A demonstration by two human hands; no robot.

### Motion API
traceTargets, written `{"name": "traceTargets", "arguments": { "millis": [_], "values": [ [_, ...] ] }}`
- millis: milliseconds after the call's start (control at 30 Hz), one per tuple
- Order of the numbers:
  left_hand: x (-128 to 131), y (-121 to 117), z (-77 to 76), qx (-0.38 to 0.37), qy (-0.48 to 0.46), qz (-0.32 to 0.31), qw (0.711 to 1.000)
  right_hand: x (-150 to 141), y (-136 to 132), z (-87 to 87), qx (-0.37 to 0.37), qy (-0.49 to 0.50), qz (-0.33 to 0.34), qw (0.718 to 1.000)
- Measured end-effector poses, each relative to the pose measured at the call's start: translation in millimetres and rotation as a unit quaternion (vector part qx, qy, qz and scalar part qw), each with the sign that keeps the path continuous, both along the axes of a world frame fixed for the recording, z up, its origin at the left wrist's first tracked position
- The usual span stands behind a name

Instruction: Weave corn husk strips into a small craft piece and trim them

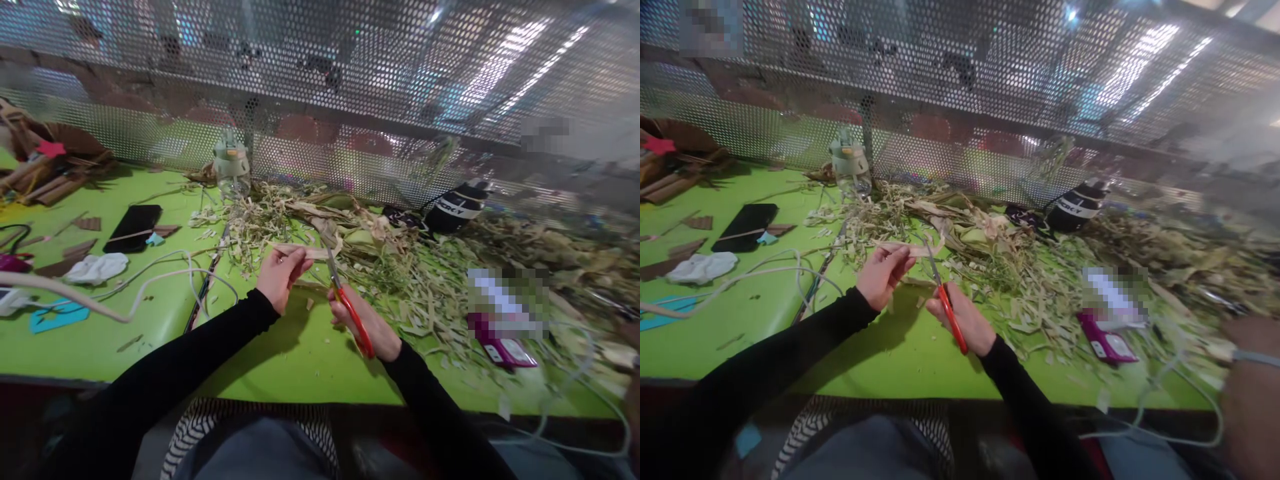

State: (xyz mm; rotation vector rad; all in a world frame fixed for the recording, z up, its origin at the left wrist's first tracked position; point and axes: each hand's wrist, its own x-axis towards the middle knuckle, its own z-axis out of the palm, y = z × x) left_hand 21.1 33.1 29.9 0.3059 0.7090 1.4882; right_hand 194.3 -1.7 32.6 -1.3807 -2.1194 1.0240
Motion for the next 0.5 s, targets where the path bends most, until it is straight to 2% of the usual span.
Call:
{"name": "traceTargets", "arguments": {
  "millis": [100, 233, 367, 500],
  "values": [
    [2, -3, 0.2, -0.017, 0.017, -0.016, 1.0, 1, 2, -8.4, -0.06, 0.063, -0.033, 0.996],
    [3, -4, -0.1, -0.016, 0.025, -0.029, 0.999, 2, 0, -21.4, -0.091, 0.1, -0.06, 0.989],
    [1, -2, -3.4, -0.003, 0.04, -0.027, 0.999, 4, -5, -28.1, -0.097, 0.108, -0.099, 0.984],
    [-5, 1, -7.4, -0.006, 0.102, -0.059, 0.993, 15, -7, -18.0, -0.051, 0.066, -0.099, 0.992]
  ]
}}
